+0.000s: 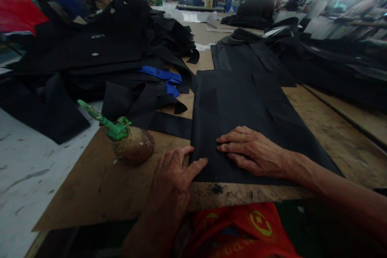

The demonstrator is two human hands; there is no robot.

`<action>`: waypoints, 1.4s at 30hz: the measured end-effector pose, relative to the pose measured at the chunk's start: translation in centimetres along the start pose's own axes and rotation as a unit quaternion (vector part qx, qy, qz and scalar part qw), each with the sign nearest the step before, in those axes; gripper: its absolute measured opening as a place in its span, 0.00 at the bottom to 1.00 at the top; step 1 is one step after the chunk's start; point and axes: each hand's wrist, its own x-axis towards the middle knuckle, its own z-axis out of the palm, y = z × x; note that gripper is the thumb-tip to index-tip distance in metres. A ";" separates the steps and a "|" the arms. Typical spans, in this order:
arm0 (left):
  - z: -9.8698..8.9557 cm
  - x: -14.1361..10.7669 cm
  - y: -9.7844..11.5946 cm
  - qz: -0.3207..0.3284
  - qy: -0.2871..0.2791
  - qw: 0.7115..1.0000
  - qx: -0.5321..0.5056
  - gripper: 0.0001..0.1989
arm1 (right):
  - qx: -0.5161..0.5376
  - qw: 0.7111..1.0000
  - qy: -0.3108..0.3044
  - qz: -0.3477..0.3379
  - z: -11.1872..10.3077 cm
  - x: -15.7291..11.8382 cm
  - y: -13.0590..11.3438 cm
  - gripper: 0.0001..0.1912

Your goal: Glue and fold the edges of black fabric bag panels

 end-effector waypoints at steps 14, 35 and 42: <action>-1.6 0.8 0.3 -0.021 -0.068 0.994 -0.080 0.27 | 0.005 0.995 0.032 0.090 0.9 0.1 -1.3 0.14; -1.8 2.4 1.7 -0.139 -0.063 0.979 -0.132 0.05 | 0.012 0.991 0.038 0.129 1.4 -0.1 -2.0 0.16; -1.5 2.3 1.8 -0.156 -0.062 0.978 -0.124 0.05 | -0.055 0.989 0.061 0.122 1.3 -0.5 -2.7 0.16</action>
